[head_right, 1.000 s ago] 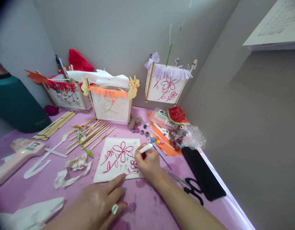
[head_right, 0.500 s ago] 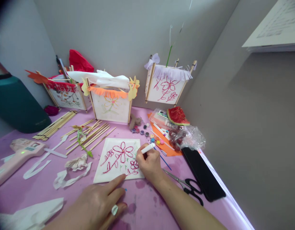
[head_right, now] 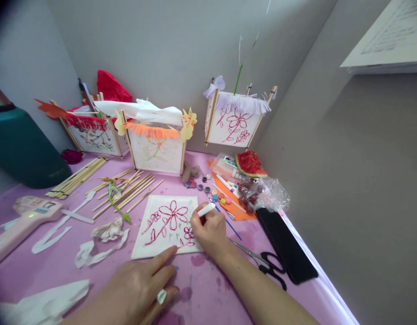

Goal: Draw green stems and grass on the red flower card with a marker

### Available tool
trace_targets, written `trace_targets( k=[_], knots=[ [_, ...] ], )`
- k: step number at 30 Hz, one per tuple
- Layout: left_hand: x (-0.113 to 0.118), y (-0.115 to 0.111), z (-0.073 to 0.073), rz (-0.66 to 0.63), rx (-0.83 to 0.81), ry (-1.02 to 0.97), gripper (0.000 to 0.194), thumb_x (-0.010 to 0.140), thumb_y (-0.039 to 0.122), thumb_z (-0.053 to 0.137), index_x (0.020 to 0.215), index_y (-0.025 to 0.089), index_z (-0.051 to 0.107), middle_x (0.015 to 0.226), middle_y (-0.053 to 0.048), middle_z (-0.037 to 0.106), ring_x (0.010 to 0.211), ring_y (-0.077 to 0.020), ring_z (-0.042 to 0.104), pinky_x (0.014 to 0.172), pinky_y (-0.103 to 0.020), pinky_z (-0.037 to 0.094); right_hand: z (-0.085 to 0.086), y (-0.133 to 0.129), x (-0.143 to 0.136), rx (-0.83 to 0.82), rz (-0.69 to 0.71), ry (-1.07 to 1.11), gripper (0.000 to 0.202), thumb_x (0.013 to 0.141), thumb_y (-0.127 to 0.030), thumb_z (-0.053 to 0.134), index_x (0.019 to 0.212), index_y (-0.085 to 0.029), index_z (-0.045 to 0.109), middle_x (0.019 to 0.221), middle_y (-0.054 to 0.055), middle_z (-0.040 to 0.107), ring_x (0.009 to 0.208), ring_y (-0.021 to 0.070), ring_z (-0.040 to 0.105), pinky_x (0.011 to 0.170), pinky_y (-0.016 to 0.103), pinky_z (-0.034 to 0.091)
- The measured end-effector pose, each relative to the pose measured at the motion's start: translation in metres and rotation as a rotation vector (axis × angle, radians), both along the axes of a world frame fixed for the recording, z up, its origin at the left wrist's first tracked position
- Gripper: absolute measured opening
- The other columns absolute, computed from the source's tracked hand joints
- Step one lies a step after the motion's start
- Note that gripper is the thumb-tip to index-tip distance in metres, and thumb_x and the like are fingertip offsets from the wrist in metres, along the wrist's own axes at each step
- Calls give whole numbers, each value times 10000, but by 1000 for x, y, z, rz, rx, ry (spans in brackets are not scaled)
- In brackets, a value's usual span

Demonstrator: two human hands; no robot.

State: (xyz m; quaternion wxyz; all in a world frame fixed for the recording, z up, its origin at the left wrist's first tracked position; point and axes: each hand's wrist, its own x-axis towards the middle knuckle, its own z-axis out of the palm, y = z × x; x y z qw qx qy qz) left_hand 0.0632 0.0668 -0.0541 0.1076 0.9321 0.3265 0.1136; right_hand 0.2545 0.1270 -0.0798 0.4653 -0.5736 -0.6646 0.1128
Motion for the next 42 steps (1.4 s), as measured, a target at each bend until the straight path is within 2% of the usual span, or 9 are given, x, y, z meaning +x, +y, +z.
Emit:
trace_targets(
  k=[10, 18, 28, 37, 42],
  knots=[
    [0, 0, -1, 13, -5, 3, 209, 884, 250, 455, 841, 160, 638, 1140, -154, 651, 714, -226, 692, 623, -353, 568, 1, 1, 6, 49, -76, 55, 151, 780, -220, 502, 633, -186, 503, 482, -53, 467, 429, 100, 439, 462, 216, 364],
    [0, -1, 1, 3, -6, 78, 238, 893, 249, 432, 901, 162, 652, 1192, -163, 632, 733, -247, 697, 625, -388, 575, 2, 1, 3, 27, -66, -18, 158, 758, -212, 497, 602, -193, 486, 448, -65, 426, 406, 95, 413, 447, 214, 335],
    [1, 1, 2, -3, -34, 95, 257, 902, 247, 417, 905, 155, 657, 1206, -170, 625, 771, -267, 699, 653, -421, 580, -1, 1, 8, 45, -72, 20, 129, 761, -204, 490, 633, -189, 489, 469, -57, 441, 425, 103, 427, 456, 220, 342],
    [1, 1, 0, -6, 27, 110, 240, 895, 254, 438, 913, 156, 656, 1205, -170, 628, 722, -236, 702, 618, -368, 583, 1, 1, 4, 29, -77, -35, 140, 766, -210, 498, 629, -184, 499, 466, -61, 431, 414, 94, 427, 466, 219, 342],
    [1, 1, -1, -10, 23, 91, 231, 891, 254, 440, 897, 156, 649, 1190, -166, 635, 741, -246, 700, 626, -386, 585, 0, 1, 6, 91, -130, -37, 139, 765, -207, 493, 629, -181, 505, 469, -60, 431, 410, 93, 422, 464, 219, 341]
  ],
)
